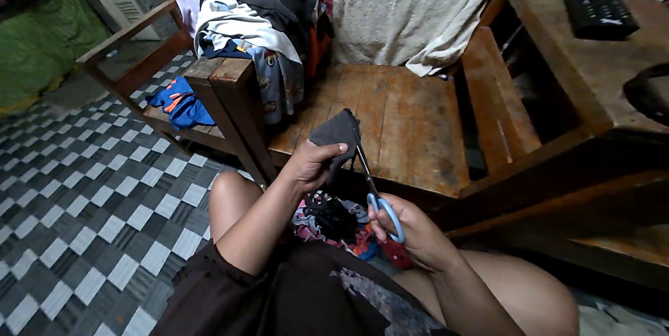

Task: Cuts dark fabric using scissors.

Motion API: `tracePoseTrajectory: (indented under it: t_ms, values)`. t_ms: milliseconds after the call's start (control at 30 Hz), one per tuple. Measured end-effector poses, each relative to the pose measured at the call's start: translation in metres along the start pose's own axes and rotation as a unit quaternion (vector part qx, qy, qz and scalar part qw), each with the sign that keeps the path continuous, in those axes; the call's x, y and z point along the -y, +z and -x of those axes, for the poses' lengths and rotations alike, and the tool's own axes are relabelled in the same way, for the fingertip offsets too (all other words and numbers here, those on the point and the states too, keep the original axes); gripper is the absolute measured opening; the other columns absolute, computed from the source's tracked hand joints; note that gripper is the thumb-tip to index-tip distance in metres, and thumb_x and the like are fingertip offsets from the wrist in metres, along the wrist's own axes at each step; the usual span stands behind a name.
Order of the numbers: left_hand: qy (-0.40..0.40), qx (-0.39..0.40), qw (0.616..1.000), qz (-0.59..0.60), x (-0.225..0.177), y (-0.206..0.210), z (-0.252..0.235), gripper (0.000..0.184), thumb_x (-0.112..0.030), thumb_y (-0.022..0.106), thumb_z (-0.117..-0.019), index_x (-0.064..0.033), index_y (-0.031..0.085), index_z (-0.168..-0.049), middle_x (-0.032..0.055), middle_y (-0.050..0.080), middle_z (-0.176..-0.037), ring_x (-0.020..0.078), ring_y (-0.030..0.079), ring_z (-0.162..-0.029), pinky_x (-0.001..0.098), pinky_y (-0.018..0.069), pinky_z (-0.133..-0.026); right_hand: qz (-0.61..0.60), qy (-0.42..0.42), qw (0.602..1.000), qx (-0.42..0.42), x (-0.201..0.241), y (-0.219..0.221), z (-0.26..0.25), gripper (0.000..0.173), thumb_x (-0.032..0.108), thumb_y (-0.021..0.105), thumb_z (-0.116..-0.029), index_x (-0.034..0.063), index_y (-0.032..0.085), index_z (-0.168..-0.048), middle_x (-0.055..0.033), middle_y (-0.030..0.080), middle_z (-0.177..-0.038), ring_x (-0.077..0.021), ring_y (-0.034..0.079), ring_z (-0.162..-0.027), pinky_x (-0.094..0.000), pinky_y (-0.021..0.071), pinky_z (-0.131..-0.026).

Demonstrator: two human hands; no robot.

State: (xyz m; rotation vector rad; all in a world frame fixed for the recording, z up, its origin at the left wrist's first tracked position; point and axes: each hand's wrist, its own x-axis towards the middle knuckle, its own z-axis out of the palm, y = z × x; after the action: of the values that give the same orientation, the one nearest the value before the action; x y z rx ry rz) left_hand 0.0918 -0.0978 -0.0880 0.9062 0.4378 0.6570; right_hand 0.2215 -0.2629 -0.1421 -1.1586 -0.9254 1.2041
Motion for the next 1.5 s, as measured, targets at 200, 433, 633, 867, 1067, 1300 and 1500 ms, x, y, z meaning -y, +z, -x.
tracePoseTrajectory:
  t_ms: [200,433,633,867,1067,1300,1500]
  values:
    - [-0.013,0.010,0.996,-0.091,-0.007,0.008,0.007,0.030,0.013,0.059,-0.0886,-0.0036,0.058,-0.114,0.0062,0.071,-0.092,0.0130,0.070,-0.082,0.0305,0.0593,-0.079,-0.016,-0.009,1.000,-0.001,-0.002,0.000,0.000,0.024,0.040,0.071,-0.0906,0.0181,0.060,-0.092,0.0139,0.057,-0.063,0.0032,0.054,-0.054,-0.0122,0.0470,-0.054]
    - [-0.012,0.027,0.994,-0.108,-0.007,0.011,0.008,0.030,0.012,0.060,-0.0889,-0.0020,0.058,-0.114,0.0062,0.071,-0.093,0.0128,0.070,-0.084,0.0310,0.0593,-0.080,-0.024,-0.020,1.000,-0.007,-0.004,0.001,0.000,0.036,0.051,0.074,-0.0880,0.0177,0.060,-0.091,0.0135,0.056,-0.063,0.0044,0.052,-0.053,-0.0106,0.0446,-0.053]
    - [-0.013,0.027,0.991,-0.131,-0.011,0.013,0.008,0.030,0.012,0.061,-0.0889,-0.0030,0.058,-0.115,0.0055,0.071,-0.091,0.0122,0.069,-0.081,0.0306,0.0593,-0.078,-0.013,-0.021,0.999,-0.028,-0.002,0.005,0.001,0.016,0.031,0.063,-0.0975,0.0173,0.059,-0.090,0.0141,0.055,-0.061,0.0042,0.052,-0.051,-0.0108,0.0449,-0.052]
    - [-0.018,0.041,0.989,-0.141,-0.012,0.014,0.009,0.031,0.012,0.062,-0.0862,-0.0032,0.058,-0.113,0.0044,0.072,-0.092,0.0123,0.070,-0.083,0.0310,0.0598,-0.080,-0.057,-0.021,0.998,-0.019,-0.002,0.005,0.001,0.021,0.035,0.068,-0.0949,0.0172,0.060,-0.090,0.0132,0.057,-0.062,0.0036,0.054,-0.052,-0.0113,0.0466,-0.053]
    - [-0.037,0.070,0.980,-0.180,-0.014,0.016,0.012,0.031,0.012,0.065,-0.0849,-0.0029,0.060,-0.112,0.0035,0.073,-0.093,0.0106,0.071,-0.085,0.0297,0.0598,-0.082,-0.083,-0.041,0.996,-0.005,-0.004,0.002,0.000,0.031,0.046,0.074,-0.0893,0.0177,0.062,-0.091,0.0134,0.057,-0.064,0.0043,0.053,-0.054,-0.0109,0.0457,-0.054]
    - [-0.042,0.073,0.977,-0.194,-0.019,0.015,0.012,0.033,0.012,0.064,-0.0859,-0.0030,0.058,-0.114,0.0027,0.072,-0.094,0.0102,0.071,-0.087,0.0299,0.0598,-0.084,-0.056,-0.036,0.997,-0.025,-0.002,0.003,0.000,0.013,0.028,0.064,-0.0969,0.0179,0.059,-0.091,0.0136,0.057,-0.063,0.0048,0.052,-0.052,-0.0101,0.0450,-0.053]
    - [-0.054,0.093,0.967,-0.229,-0.027,0.011,0.014,0.034,0.011,0.066,-0.0845,-0.0042,0.058,-0.114,0.0010,0.072,-0.093,0.0086,0.070,-0.085,0.0286,0.0599,-0.082,-0.044,-0.024,0.998,-0.028,0.000,0.003,0.000,0.015,0.029,0.066,-0.0953,0.0179,0.060,-0.088,0.0135,0.057,-0.060,0.0042,0.053,-0.051,-0.0109,0.0453,-0.051]
